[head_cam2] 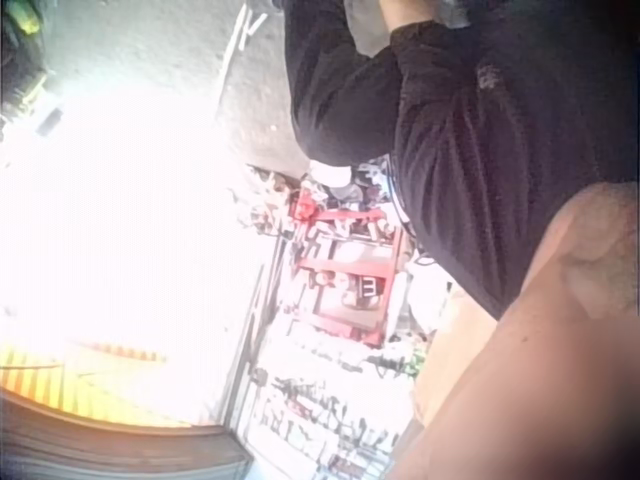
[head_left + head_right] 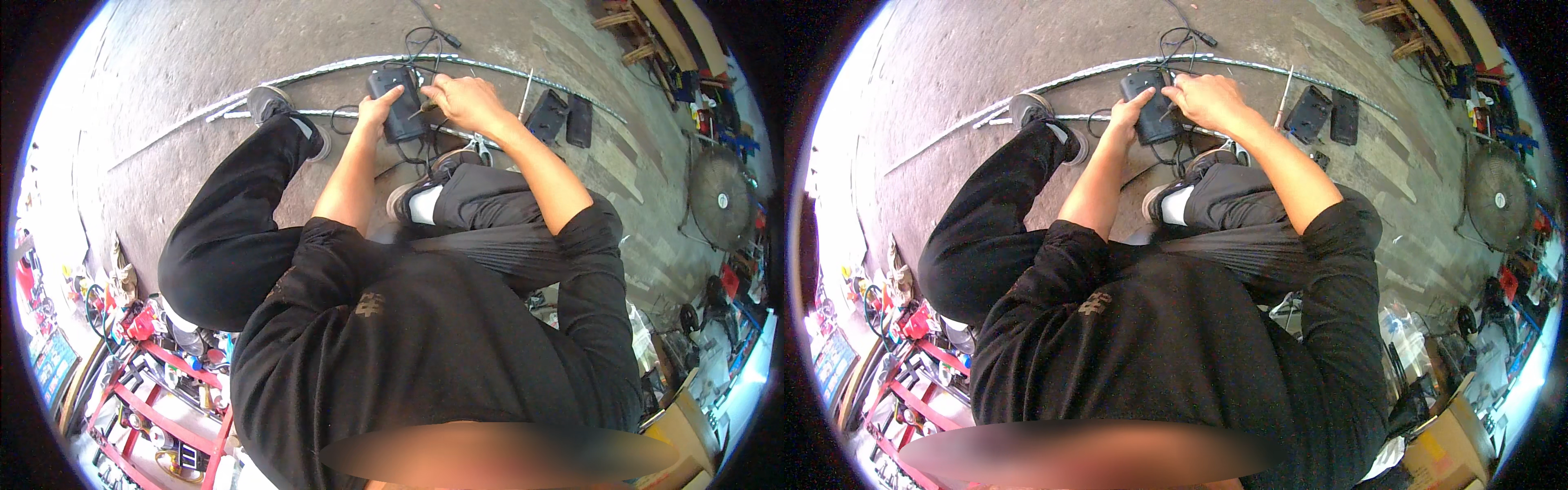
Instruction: The person sits on the floor and uses a screwdriver to open a black electronic device, removes the circuit board, and uses scissors to cut wires. They then place the board back into the casing and continue working on the device.
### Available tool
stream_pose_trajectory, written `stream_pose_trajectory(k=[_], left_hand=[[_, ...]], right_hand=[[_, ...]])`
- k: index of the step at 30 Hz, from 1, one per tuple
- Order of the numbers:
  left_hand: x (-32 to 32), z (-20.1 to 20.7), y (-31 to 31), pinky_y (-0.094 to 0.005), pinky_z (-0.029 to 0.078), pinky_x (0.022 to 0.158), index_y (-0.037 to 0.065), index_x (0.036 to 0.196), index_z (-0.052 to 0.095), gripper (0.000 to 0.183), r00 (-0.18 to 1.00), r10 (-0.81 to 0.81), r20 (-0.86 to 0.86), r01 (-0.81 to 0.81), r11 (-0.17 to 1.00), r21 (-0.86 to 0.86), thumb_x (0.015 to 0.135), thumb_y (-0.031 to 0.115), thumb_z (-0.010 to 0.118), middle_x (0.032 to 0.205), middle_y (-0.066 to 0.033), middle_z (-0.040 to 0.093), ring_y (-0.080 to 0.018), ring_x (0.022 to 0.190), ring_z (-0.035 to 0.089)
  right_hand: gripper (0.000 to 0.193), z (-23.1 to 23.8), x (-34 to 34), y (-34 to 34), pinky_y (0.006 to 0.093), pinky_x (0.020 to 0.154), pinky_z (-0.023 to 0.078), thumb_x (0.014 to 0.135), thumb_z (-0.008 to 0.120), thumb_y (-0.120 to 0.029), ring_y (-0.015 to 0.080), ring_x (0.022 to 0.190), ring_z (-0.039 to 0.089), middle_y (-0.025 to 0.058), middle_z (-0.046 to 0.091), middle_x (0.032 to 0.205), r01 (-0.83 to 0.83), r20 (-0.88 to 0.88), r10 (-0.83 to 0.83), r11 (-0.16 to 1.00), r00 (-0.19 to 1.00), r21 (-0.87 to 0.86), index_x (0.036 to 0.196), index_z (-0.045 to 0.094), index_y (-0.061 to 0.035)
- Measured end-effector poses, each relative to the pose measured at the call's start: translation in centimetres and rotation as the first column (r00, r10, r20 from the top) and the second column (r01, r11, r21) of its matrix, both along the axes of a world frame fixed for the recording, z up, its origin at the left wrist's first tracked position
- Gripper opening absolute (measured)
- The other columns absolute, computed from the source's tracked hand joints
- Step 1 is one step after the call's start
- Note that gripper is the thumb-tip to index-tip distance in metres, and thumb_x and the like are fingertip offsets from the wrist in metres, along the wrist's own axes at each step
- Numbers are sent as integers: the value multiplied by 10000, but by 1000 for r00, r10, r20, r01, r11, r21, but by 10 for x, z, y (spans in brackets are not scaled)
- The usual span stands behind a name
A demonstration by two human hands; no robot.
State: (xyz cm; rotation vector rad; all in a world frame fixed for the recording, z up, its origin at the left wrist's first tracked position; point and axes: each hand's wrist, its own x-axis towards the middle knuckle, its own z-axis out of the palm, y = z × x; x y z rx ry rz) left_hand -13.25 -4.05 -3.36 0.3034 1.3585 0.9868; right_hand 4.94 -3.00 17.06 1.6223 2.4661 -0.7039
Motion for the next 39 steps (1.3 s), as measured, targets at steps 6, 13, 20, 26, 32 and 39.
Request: stream_pose_trajectory(k=[6,13,20,26,32,39], left_hand=[[0,0,-1,-380,594,718,-78,1149,586,609,999,10,40,-11,1000,15,742,259,890,1018,-171,692,-262,840,709],[0,10,-3,-377,597,698,-53,1147,596,567,1000,-14,23,14,1000,-1,764,258,876,1014,-143,694,-245,813,706],[-1,3,-1,-375,596,703,-47,1156,597,573,998,-32,52,31,999,21,772,279,871,1023,-142,694,-242,828,705],[2,18,-2,-378,598,711,-53,1172,577,599,999,-33,-3,33,999,-3,771,281,872,1031,-148,690,-254,835,704],[-1,11,-2,-376,597,709,-62,1180,569,630,999,-15,50,15,1000,12,757,284,882,1025,-151,687,-249,820,705],[-1,2,-1,-378,594,717,-50,1110,623,533,999,0,34,-1,1000,13,747,238,887,1000,-143,704,-246,832,709]], right_hand=[[346,-33,11,-1,413,950,482,855,656,-139,342,1041,608,171,590,1100,-81,-514,100,995,852,58,1186,593,-62],[462,4,-2,5,481,906,512,984,537,-447,388,1121,637,253,630,1246,62,70,-56,994,996,-86,1182,591,-33],[408,-31,13,6,383,953,467,818,621,-28,308,1141,583,155,601,1160,-103,-590,86,995,803,4,1219,543,-20],[436,-34,11,0,482,903,507,958,575,-329,383,1062,654,224,632,1211,128,-296,-94,987,950,98,1236,569,7],[303,-29,12,0,466,887,512,938,597,-239,363,1031,644,150,658,1127,-132,-361,195,972,912,193,1182,589,-59],[266,-22,2,2,440,858,515,929,609,-246,346,987,646,143,646,1065,17,-337,-24,1000,941,-22,1118,618,-59]])
